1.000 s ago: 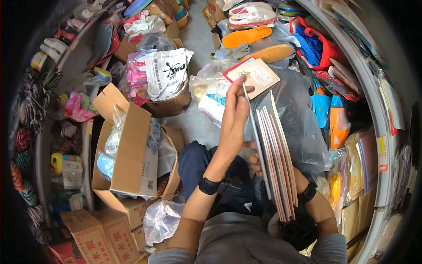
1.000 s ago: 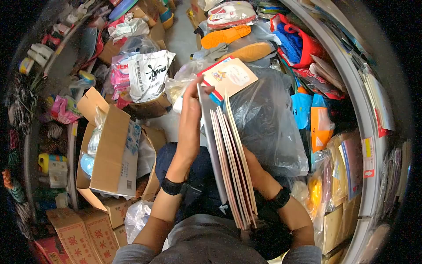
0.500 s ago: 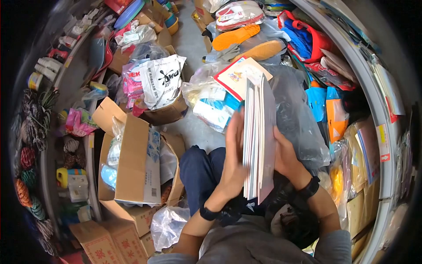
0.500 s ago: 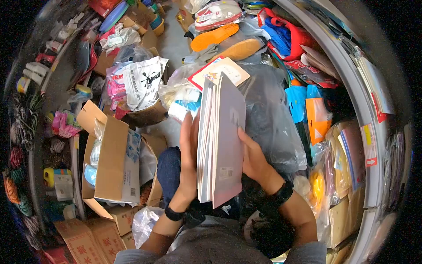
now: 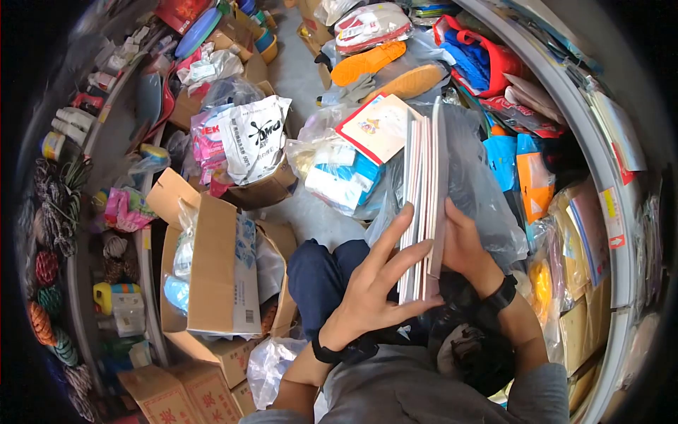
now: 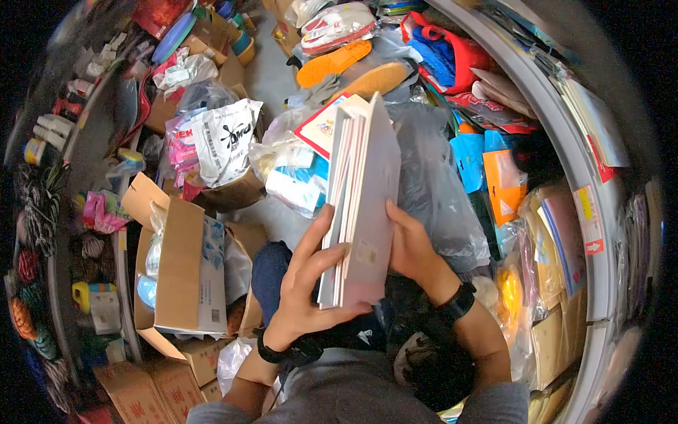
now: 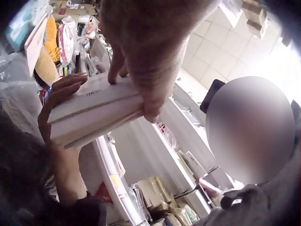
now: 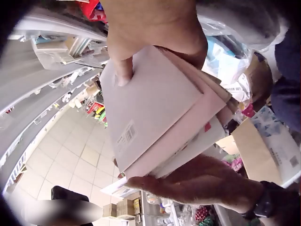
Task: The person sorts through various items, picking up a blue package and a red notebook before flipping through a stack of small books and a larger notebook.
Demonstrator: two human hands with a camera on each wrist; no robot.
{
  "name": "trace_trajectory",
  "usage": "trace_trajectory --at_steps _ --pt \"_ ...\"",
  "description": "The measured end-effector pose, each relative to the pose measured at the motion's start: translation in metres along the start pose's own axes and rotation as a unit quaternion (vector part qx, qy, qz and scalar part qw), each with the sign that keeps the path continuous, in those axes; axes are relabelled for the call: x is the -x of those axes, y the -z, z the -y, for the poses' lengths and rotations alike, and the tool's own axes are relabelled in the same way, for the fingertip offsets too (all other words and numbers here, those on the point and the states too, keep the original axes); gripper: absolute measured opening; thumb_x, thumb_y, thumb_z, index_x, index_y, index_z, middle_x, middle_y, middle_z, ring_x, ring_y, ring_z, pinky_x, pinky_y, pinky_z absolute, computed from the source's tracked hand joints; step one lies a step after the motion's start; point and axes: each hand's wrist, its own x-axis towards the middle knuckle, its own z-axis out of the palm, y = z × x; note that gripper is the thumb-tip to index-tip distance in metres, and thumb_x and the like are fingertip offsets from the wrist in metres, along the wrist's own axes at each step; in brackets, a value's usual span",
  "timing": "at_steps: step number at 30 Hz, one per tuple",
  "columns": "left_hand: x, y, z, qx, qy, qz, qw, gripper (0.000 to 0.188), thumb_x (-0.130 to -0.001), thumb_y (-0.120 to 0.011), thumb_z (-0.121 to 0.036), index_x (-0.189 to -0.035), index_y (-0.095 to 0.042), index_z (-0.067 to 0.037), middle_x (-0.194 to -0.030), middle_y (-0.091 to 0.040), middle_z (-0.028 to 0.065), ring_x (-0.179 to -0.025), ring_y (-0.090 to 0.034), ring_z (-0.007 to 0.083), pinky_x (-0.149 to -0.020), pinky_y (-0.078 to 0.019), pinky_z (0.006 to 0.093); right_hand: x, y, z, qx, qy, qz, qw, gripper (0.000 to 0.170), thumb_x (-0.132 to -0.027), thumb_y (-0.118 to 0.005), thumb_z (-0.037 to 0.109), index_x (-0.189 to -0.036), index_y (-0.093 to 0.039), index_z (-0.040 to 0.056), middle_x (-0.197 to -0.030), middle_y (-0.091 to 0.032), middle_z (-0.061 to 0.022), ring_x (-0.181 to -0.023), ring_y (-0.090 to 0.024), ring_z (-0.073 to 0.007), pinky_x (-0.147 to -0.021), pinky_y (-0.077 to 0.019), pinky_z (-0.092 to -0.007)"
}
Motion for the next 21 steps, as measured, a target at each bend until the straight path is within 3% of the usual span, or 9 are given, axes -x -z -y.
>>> trace_trajectory --at_steps 3,7,9,10,12,14,17,19,21 --pt "-0.006 -0.001 0.001 0.003 0.009 0.016 1.0 0.07 -0.063 -0.082 -0.017 -0.124 -0.05 -0.003 -0.14 -0.032 0.0269 -0.127 -0.038 0.0405 -0.099 -0.0393 0.0414 0.002 -0.001 0.005 -0.028 0.022 0.015 0.999 0.054 -0.094 -0.043 0.034 -0.136 -0.033 0.0005 -0.132 -0.046 -0.0128 -0.122 -0.045 -0.0244 -0.104 -0.0337 -0.0383" --pt "-0.018 0.003 0.0 0.013 -0.013 0.068 0.997 0.072 -0.064 -0.081 -0.018 -0.127 -0.048 -0.002 -0.14 -0.031 0.0268 -0.128 -0.037 0.0391 -0.099 -0.0389 0.0416 0.008 -0.005 0.017 -0.039 0.075 0.002 0.996 0.053 -0.093 -0.046 0.03 -0.136 -0.032 0.0012 -0.132 -0.046 -0.0126 -0.122 -0.045 -0.0246 -0.103 -0.0342 -0.0394" --pt "-0.035 0.02 -0.001 0.013 -0.001 0.145 0.989 0.082 -0.062 -0.081 -0.04 -0.128 -0.049 -0.003 -0.141 -0.032 0.0246 -0.129 -0.036 0.0384 -0.104 -0.0314 0.0435 0.013 -0.011 0.027 -0.052 0.093 -0.029 0.994 0.051 -0.093 -0.048 0.028 -0.134 -0.035 0.0016 -0.131 -0.047 -0.0113 -0.12 -0.047 -0.0239 -0.102 -0.0358 -0.0396" --pt "-0.046 0.021 0.003 0.061 -0.001 0.098 0.993 0.088 -0.061 -0.077 -0.051 -0.13 -0.048 -0.004 -0.139 -0.036 0.0236 -0.129 -0.037 0.0384 -0.105 -0.0285 0.0444 0.014 -0.007 0.031 -0.054 0.099 -0.042 0.993 0.048 -0.091 -0.053 0.024 -0.132 -0.039 0.0024 -0.128 -0.05 -0.0095 -0.117 -0.049 -0.0222 -0.1 -0.0378 -0.0386" --pt "-0.077 0.025 0.005 -0.013 -0.031 -0.008 0.999 0.069 -0.064 -0.074 -0.033 -0.122 -0.053 -0.002 -0.132 -0.046 0.0233 -0.126 -0.041 0.0371 -0.104 -0.0311 0.044 0.016 -0.013 0.038 -0.015 0.157 -0.082 0.984 0.046 -0.089 -0.057 0.019 -0.13 -0.042 0.0032 -0.124 -0.052 -0.0082 -0.114 -0.051 -0.0211 -0.099 -0.0393 -0.0373" --pt "-0.124 0.029 -0.019 -0.106 -0.053 0.034 0.992 0.049 -0.069 -0.069 -0.012 -0.115 -0.056 -0.002 -0.123 -0.055 0.0159 -0.117 -0.05 0.0333 -0.098 -0.038 0.0406 0.018 -0.014 0.043 0.007 0.214 -0.095 0.972 0.045 -0.088 -0.06 0.015 -0.128 -0.044 0.004 -0.121 -0.054 -0.0072 -0.112 -0.052 -0.0209 -0.096 -0.0413 -0.0364" --pt "-0.181 0.003 -0.027 -0.119 -0.118 0.124 0.978 0.036 -0.078 -0.068 -0.013 -0.111 -0.058 -0.002 -0.115 -0.06 0.0121 -0.109 -0.056 0.0251 -0.093 -0.0413 0.0334 0.015 0.0 0.042 -0.007 0.21 -0.138 0.968 0.043 -0.086 -0.064 0.016 -0.124 -0.048 0.0049 -0.116 -0.057 -0.0071 -0.109 -0.054 -0.0217 -0.093 -0.0438 -0.0371" --pt "-0.216 -0.022 -0.036 -0.104 -0.143 0.208 0.962 0.033 -0.08 -0.067 -0.015 -0.109 -0.059 -0.001 -0.11 -0.061 0.0114 -0.104 -0.058 0.0251 -0.089 -0.0436 0.0322 0.008 0.018 0.038 -0.04 0.202 -0.152 0.967 0.043 -0.085 -0.065 0.017 -0.123 -0.049 0.0051 -0.115 -0.058 -0.0071 -0.107 -0.055 -0.022 -0.093 -0.0442 -0.0375" --pt "-0.246 -0.059 -0.03 -0.101 -0.194 0.234 0.947 0.035 -0.083 -0.065 -0.024 -0.109 -0.059 -0.002 -0.105 -0.063 0.014 -0.099 -0.059 0.0295 -0.085 -0.0456 0.034 0.006 0.028 0.038 -0.072 0.191 -0.165 0.965 0.043 -0.084 -0.066 0.019 -0.122 -0.05 0.0053 -0.113 -0.058 -0.0071 -0.106 -0.056 -0.0224 -0.092 -0.0447 -0.0378"
